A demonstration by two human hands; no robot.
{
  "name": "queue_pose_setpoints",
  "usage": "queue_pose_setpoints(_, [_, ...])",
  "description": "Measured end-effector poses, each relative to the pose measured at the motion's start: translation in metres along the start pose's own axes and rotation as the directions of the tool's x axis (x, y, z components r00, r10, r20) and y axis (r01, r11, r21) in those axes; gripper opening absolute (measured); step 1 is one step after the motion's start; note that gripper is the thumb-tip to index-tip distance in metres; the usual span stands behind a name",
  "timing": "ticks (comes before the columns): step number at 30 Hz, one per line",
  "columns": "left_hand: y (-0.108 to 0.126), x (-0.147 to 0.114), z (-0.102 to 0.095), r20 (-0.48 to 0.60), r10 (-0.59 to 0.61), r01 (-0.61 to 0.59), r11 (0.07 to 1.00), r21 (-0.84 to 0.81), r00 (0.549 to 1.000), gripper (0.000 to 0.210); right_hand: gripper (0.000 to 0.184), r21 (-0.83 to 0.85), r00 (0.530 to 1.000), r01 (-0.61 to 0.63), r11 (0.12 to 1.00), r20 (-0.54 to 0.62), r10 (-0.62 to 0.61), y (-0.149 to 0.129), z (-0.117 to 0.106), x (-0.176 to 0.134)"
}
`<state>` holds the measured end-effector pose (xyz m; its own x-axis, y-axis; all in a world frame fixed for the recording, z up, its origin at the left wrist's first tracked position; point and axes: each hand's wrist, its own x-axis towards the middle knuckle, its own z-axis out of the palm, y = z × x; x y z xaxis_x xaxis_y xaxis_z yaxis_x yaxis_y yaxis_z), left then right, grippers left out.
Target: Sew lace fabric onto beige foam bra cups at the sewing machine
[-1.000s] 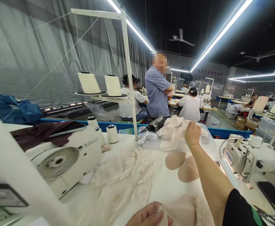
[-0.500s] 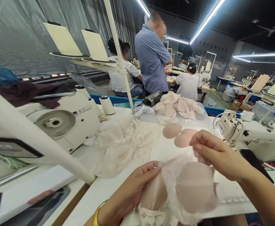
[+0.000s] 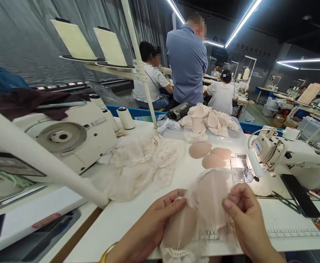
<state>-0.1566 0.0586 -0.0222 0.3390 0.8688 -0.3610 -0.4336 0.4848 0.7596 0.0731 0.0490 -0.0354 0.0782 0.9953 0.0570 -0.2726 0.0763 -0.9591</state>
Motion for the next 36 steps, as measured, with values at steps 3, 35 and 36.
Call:
queue_pose_setpoints(3, [0.000,-0.001,0.001,-0.037,0.018,-0.018,1.000,-0.013,0.999,0.037,0.040,-0.106,0.999,-0.054,0.993,0.004,0.054,0.028,0.005,0.001])
queue_pose_setpoints(35, [0.006,0.000,0.005,-0.182,0.029,-0.039,0.998,-0.052,0.983,0.038,0.027,-0.278,0.981,0.153,0.948,-0.070,-0.179,0.043,0.001,-0.008])
queue_pose_setpoints(36, [0.007,-0.001,0.006,-0.185,0.025,-0.036,0.998,-0.057,0.982,0.040,0.027,-0.275,0.981,0.160,0.948,-0.064,-0.184,0.042,0.001,-0.008])
